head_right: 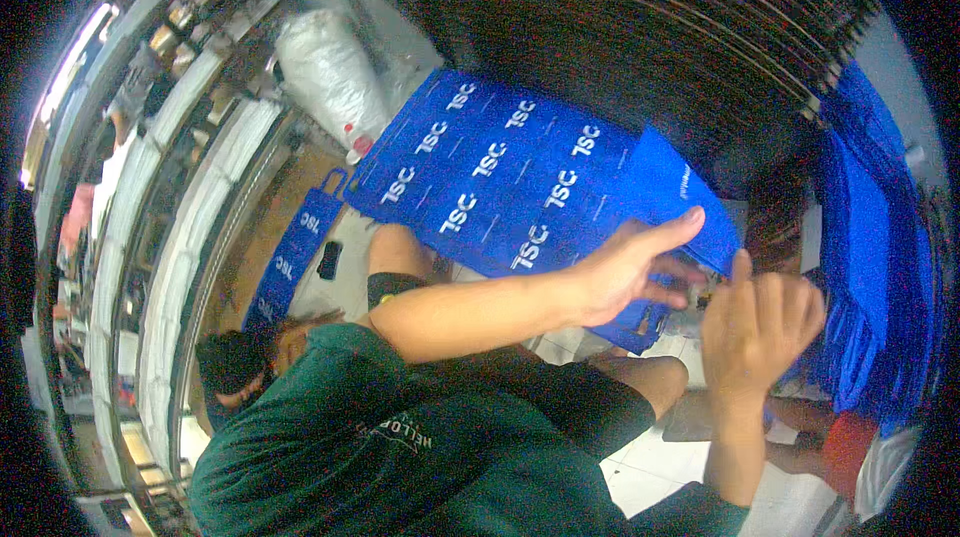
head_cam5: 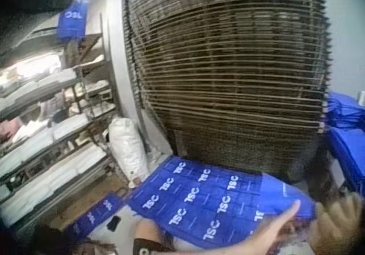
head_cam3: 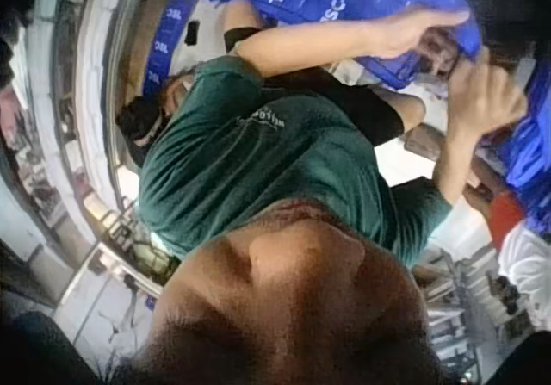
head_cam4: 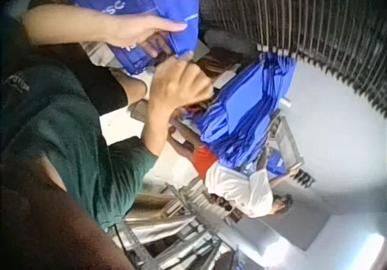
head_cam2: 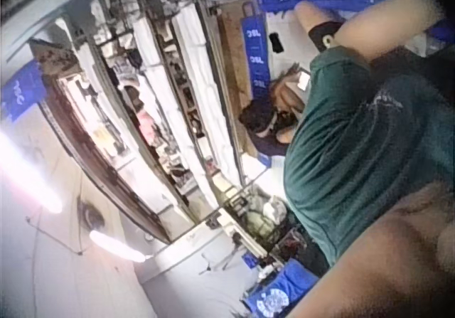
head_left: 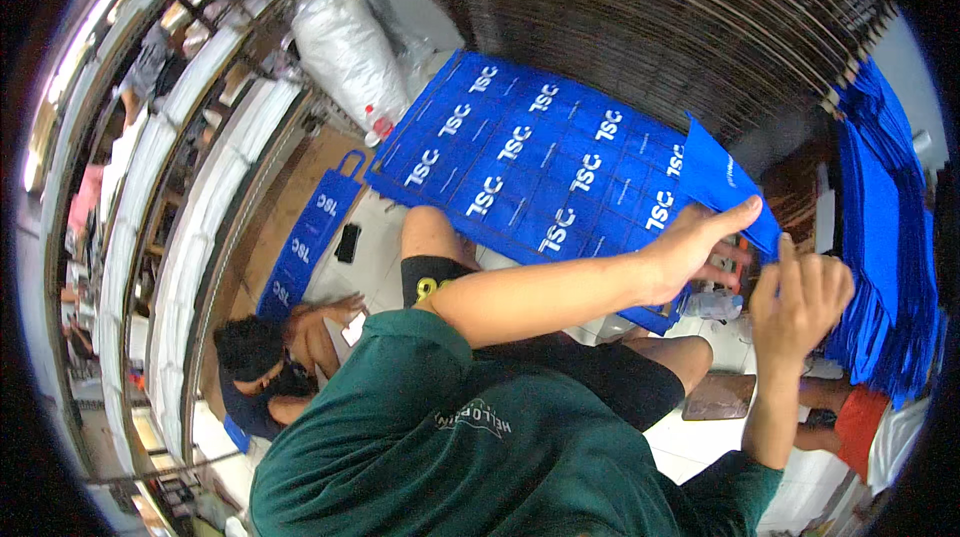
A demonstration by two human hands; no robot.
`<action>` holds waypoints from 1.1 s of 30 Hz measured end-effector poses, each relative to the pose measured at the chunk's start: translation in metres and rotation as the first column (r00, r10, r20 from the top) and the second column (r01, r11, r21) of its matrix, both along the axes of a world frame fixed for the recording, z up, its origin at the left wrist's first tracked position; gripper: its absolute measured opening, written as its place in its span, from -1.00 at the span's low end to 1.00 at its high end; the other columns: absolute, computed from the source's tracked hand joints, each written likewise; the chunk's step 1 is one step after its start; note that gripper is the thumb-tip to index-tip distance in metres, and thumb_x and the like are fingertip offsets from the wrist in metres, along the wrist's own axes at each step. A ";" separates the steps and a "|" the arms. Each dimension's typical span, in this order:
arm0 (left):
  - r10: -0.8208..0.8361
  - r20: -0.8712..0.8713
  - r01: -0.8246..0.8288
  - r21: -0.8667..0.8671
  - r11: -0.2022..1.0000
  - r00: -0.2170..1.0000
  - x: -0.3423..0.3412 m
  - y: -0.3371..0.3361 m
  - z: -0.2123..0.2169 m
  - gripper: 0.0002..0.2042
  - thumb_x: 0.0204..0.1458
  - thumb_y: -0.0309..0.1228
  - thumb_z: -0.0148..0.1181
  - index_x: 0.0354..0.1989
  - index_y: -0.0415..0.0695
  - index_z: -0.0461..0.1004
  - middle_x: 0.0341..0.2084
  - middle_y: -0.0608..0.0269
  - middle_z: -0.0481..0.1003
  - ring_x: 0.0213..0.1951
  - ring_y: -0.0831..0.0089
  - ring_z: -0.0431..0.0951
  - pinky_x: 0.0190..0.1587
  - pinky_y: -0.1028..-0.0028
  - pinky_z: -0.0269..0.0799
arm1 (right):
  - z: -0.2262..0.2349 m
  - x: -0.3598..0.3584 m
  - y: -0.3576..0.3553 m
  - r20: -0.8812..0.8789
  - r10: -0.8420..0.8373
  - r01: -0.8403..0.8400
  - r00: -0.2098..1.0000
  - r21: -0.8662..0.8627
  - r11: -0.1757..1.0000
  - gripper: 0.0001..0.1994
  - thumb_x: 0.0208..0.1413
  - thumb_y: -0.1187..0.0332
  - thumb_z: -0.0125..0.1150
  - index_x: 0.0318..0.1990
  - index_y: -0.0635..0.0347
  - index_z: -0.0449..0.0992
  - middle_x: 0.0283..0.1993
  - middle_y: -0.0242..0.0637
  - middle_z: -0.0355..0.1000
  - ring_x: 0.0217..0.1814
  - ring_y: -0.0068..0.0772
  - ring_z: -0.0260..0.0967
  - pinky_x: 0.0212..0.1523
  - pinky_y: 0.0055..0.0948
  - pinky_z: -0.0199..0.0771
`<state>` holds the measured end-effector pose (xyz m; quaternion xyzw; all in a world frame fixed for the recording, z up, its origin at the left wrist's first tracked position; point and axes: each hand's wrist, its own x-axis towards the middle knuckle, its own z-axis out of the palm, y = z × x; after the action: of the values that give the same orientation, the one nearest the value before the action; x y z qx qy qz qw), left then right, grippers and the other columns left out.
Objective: The person sits on the floor and repeatedly folds blue tote bags with 'TSC' branding. They pick up a bag, fold it flat, and place it on a growing stack. Another person is visible in the background performing a similar task.
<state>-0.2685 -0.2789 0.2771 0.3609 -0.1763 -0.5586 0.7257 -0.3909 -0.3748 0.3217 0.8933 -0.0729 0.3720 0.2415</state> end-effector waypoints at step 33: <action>0.324 0.567 -0.623 0.479 0.618 0.757 0.235 0.275 -0.233 -0.42 -0.13 -0.51 -0.07 0.19 -0.15 0.05 -0.16 -0.08 0.42 -0.49 0.24 0.54 -0.47 0.42 0.52 | -0.327 0.196 0.063 -0.497 0.339 0.583 0.799 0.500 -0.640 -0.51 -0.21 0.38 0.24 -0.03 0.14 0.27 -0.03 -0.21 0.29 0.09 -0.15 0.15 -0.02 0.08 0.15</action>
<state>-0.0331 -0.0042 0.0442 0.7333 -0.0231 -0.2720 0.6227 -0.1950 -0.3118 -0.0055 0.5970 -0.4542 -0.2159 -0.6251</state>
